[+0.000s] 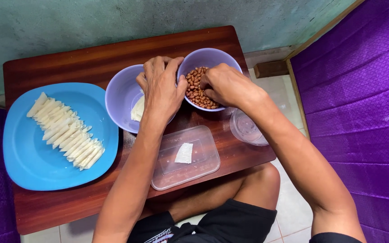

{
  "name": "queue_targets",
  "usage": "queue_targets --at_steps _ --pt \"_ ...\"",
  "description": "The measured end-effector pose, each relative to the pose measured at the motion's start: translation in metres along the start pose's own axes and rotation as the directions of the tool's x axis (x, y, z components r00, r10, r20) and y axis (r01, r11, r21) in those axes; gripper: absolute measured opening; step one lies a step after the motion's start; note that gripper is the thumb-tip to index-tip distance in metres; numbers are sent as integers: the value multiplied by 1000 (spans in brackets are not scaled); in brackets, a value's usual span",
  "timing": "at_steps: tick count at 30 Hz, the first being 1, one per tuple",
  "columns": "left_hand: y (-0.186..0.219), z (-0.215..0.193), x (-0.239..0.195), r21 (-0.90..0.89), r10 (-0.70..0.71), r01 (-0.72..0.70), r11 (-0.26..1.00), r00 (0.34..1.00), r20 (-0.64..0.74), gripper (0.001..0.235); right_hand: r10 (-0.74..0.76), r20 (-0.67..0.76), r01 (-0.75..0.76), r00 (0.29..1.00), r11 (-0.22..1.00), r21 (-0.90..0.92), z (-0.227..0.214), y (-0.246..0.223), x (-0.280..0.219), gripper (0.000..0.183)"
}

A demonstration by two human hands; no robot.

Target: The person sits on the floor and wraps peanuts in thin white sheets. They place a sheet on a plastic lid, add peanuts from a bowl, fold the sheet into a small packet, and place it on a blue plate. This process is repeated multiple times.

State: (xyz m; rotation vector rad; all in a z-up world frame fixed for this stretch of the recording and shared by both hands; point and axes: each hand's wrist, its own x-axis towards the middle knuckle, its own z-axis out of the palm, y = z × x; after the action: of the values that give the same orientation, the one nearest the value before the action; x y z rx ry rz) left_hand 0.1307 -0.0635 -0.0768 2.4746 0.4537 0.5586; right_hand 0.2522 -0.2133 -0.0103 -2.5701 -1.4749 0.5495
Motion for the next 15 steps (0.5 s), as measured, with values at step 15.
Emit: queue_targets --at_steps 15 --pt "3 -6 1 13 -10 10 1000 1000 2 38 -150 -349 221 925 960 173 -42 -14 -61 14"
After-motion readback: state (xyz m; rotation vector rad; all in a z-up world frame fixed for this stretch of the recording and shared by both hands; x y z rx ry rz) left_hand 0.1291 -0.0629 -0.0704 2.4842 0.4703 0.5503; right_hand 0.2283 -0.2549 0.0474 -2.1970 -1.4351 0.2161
